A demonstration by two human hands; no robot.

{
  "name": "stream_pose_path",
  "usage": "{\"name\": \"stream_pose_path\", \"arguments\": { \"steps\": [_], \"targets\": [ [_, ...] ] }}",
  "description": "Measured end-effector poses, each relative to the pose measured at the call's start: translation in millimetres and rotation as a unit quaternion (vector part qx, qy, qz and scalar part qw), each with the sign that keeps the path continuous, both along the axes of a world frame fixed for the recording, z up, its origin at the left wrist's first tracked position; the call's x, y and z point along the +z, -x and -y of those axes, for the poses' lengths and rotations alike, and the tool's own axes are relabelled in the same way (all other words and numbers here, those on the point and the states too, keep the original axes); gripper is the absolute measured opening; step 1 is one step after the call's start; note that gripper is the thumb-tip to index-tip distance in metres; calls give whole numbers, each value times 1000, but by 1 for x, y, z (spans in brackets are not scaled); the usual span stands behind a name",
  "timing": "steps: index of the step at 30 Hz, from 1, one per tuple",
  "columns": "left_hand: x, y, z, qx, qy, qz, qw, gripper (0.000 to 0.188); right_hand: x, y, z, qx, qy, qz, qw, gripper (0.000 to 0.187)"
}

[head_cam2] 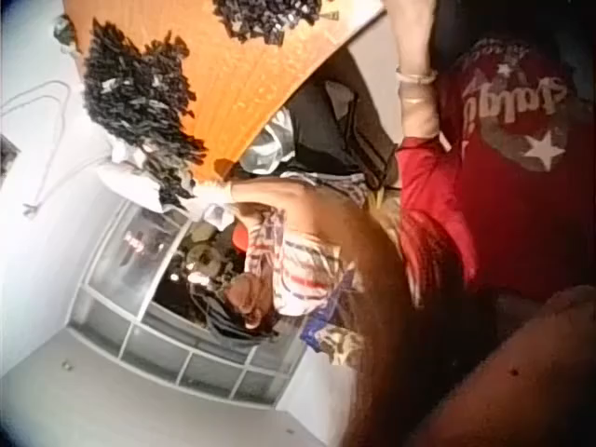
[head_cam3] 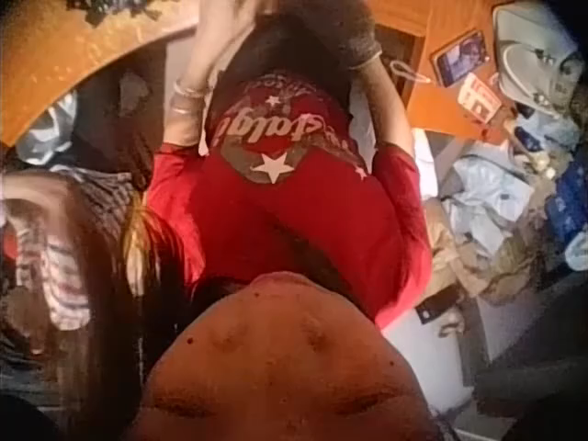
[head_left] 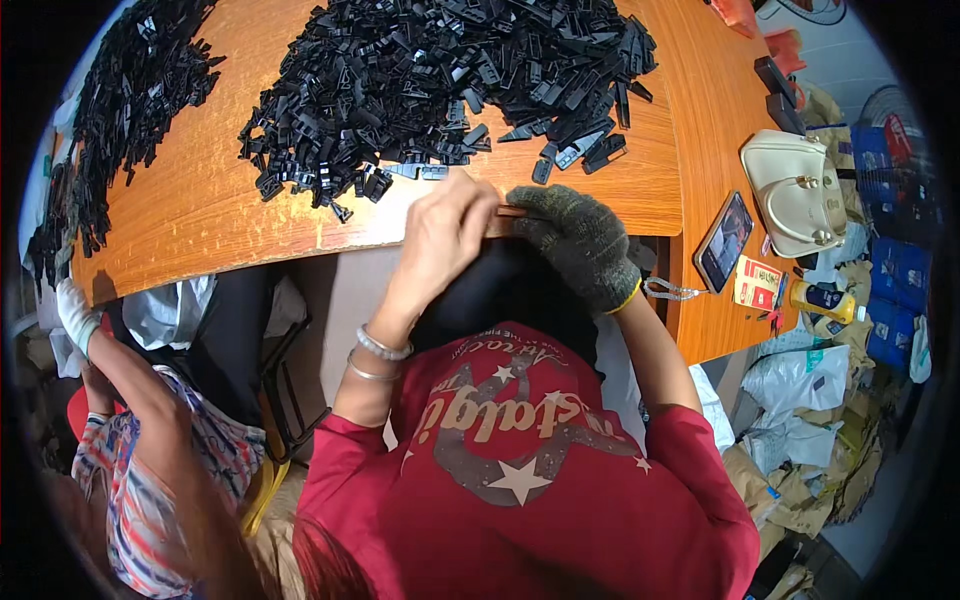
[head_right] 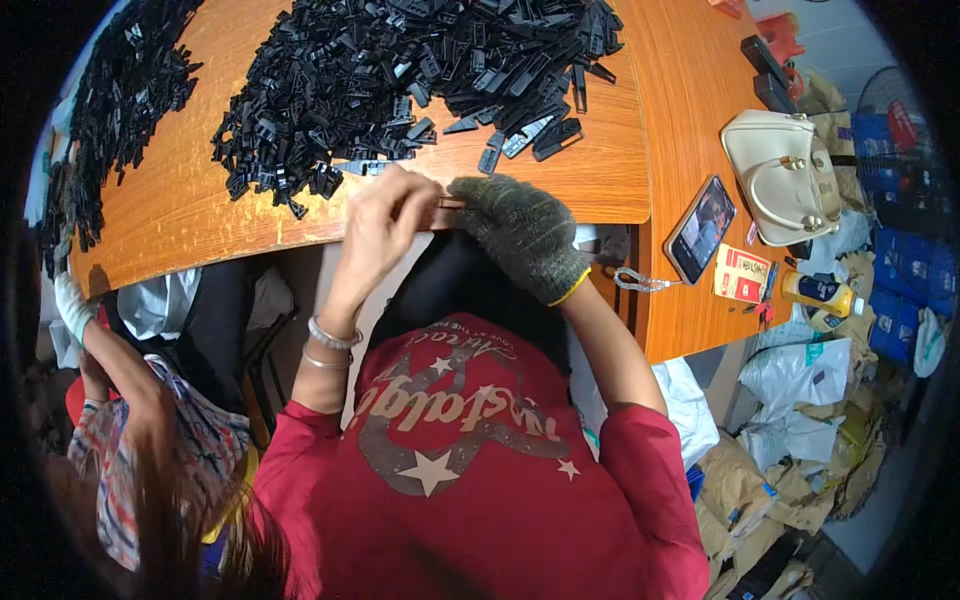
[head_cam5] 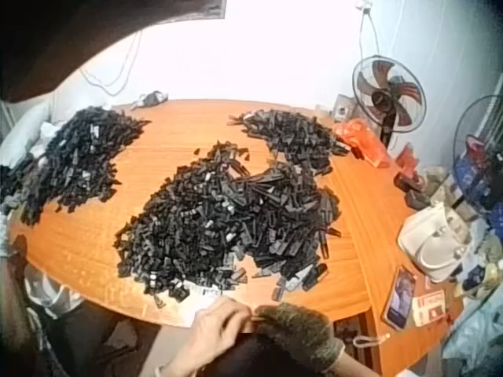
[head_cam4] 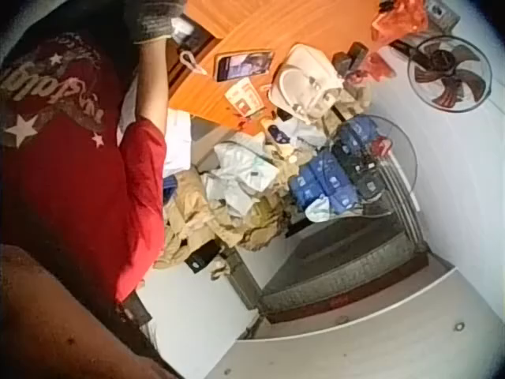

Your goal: The person is inspecting and sorting small black plastic clips/components on a wooden workbench.

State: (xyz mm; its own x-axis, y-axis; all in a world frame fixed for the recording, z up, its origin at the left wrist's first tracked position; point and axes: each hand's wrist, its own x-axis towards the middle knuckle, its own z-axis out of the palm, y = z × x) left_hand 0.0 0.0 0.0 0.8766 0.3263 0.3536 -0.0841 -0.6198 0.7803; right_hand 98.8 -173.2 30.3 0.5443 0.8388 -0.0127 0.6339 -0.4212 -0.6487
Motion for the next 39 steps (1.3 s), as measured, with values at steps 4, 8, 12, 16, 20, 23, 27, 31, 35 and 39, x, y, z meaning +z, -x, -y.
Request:
{"name": "stream_pose_path", "arguments": {
  "steps": [4,8,12,16,20,23,27,31,35,39],
  "targets": [
    [11,-34,-11,137,-230,-27,963,11,-9,-2,3,-50,-13,41,998,27],
    [9,-60,-14,112,-308,-82,941,7,-11,-3,4,-57,-21,15,998,27],
    [9,-63,-12,85,-276,-55,956,6,-6,-1,7,-79,1,-24,997,29],
    [13,-51,-3,79,-151,8,985,16,-10,-1,11,-82,-38,-32,995,29],
    [2,-29,18,61,110,-17,992,15,-12,-1,14,-95,-54,-74,991,30],
    [-5,-17,23,52,242,-49,968,13,-9,0,14,-110,-54,-113,986,30],
    [-1,-11,17,5,184,-97,978,15,-13,-1,21,-143,-92,-166,971,31],
    [-8,-8,13,-1,26,-45,999,17,10,-5,13,-154,-32,-167,973,29],
    [-7,-9,11,-17,48,-54,997,18,18,-10,6,-94,30,-44,994,28],
    [-10,-10,10,-23,36,-32,999,18,26,-17,3,-42,44,36,998,26]
  ]
}}
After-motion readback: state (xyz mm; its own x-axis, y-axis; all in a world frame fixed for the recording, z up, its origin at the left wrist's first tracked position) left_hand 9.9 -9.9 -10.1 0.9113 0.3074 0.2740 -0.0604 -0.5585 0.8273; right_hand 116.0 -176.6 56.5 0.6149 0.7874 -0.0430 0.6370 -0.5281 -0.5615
